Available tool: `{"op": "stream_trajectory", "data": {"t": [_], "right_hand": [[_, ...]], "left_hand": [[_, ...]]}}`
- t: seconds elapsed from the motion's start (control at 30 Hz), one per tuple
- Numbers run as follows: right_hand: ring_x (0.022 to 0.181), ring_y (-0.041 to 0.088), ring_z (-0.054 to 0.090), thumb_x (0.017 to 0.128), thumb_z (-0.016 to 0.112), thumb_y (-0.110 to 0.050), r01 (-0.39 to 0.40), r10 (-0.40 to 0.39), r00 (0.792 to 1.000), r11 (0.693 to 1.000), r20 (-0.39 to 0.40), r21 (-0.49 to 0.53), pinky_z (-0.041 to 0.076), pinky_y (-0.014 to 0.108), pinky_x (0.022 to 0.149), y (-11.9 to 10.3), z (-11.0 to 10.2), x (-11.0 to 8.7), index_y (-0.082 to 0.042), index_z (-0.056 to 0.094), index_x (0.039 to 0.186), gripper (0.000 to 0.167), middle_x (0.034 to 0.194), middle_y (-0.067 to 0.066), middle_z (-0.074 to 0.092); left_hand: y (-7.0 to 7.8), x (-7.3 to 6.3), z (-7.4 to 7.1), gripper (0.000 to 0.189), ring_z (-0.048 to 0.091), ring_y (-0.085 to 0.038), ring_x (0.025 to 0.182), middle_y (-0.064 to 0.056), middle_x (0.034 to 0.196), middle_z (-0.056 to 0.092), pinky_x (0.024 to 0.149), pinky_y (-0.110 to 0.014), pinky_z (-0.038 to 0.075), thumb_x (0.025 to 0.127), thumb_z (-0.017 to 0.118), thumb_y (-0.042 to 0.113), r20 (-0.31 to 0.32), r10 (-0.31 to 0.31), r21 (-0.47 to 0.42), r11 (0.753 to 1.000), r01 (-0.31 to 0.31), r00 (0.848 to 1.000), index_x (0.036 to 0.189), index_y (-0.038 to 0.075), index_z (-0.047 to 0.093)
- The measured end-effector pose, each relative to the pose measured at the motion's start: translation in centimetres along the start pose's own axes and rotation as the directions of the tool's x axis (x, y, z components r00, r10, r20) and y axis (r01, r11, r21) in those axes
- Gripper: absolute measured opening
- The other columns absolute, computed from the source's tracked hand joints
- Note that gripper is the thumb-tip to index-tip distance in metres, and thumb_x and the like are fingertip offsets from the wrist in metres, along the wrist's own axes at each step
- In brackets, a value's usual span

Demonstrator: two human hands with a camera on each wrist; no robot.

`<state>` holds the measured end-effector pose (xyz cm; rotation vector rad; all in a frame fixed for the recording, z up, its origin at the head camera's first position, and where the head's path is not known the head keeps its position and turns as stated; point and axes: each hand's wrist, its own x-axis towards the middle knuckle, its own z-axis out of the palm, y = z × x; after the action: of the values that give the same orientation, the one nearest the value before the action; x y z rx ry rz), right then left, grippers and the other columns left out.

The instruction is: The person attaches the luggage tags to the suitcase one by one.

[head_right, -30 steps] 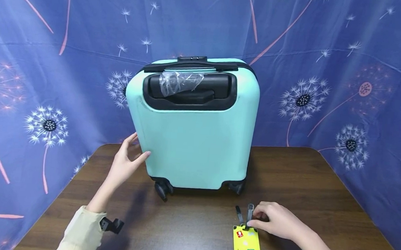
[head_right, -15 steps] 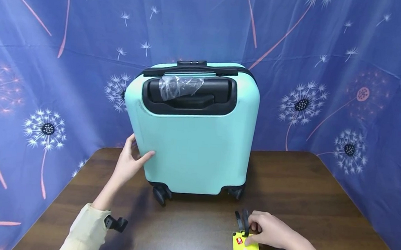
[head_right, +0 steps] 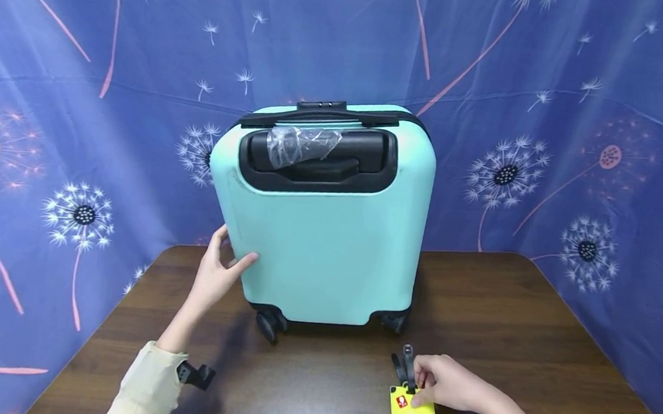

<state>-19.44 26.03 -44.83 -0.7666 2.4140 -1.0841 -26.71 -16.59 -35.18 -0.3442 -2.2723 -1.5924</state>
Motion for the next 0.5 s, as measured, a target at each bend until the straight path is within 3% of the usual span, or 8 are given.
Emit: {"op": "stream_trajectory", "data": {"t": [0.3, 0.5], "right_hand": [[0.065, 0.003, 0.049, 0.081, 0.072, -0.015, 0.032, -0.033, 0.999, 0.985, 0.005, 0.171, 0.038, 0.022, 0.052, -0.2, -0.9, -0.6, 0.000, 0.058, 0.098, 0.027, 0.082, 0.000, 0.059], [0.062, 0.001, 0.048, 0.087, 0.064, -0.010, 0.059, -0.067, 0.998, 0.962, 0.021, 0.265, 0.036, 0.023, 0.048, -0.5, -1.2, -1.3, 0.001, 0.060, 0.104, 0.020, 0.075, 0.001, 0.059]], "left_hand": [[-0.1, -0.2, 0.1, 0.083, 0.037, -0.023, 0.132, 0.000, 0.145, 0.034, 0.100, -0.047, 0.042, 0.080, 0.073, 0.041, -0.004, -0.015, -0.012, 1.000, 0.015, 1.000, 0.146, 0.027, 0.025], [0.3, -0.3, 0.1, 0.082, 0.037, -0.023, 0.131, -0.003, 0.144, 0.033, 0.101, -0.048, 0.041, 0.083, 0.072, 0.033, 0.006, -0.016, -0.032, 0.999, 0.017, 1.000, 0.147, 0.023, 0.023]]}}
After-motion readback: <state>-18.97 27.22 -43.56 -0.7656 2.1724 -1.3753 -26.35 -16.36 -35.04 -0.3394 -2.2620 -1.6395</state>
